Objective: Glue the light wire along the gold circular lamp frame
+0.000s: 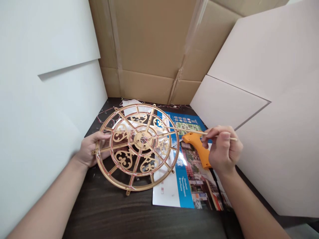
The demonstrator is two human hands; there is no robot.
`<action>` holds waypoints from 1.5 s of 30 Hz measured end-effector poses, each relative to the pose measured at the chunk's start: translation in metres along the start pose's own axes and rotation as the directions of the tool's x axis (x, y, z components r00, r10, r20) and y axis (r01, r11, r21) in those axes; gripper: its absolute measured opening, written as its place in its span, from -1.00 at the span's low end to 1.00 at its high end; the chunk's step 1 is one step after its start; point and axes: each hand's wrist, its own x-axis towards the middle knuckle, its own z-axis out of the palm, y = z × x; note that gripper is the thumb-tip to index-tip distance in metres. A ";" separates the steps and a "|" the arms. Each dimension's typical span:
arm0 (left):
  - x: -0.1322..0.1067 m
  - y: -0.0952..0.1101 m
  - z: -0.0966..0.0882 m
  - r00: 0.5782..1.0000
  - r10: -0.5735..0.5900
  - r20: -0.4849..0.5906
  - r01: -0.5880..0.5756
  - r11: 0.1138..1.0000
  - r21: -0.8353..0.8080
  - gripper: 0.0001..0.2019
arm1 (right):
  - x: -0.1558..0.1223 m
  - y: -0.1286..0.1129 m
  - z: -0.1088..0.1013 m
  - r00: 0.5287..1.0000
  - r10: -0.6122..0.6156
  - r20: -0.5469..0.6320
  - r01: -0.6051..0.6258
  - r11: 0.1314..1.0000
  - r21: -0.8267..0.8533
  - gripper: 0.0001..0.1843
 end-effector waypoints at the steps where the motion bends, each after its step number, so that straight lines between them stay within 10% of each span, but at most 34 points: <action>1: 0.000 0.000 -0.001 1.000 -0.002 0.016 0.002 1.000 0.008 -0.60 | 0.000 -0.001 0.000 1.000 0.007 0.003 -0.007 1.000 0.008 -0.53; 14: -0.003 0.003 -0.011 0.957 -0.053 0.285 -0.015 0.972 0.232 -0.72 | 0.002 0.004 0.000 0.987 0.145 0.071 -0.147 0.989 0.012 -0.50; 27: 0.005 0.000 -0.018 0.977 0.031 0.211 -0.071 0.980 0.184 -0.87 | 0.011 0.021 0.008 0.849 0.519 -0.097 -0.456 0.813 0.362 -0.38; 45: 0.001 0.001 -0.007 0.994 -0.001 0.105 -0.008 0.996 0.092 -0.87 | 0.009 0.018 0.004 0.948 0.310 -0.065 -0.276 0.909 0.311 -0.54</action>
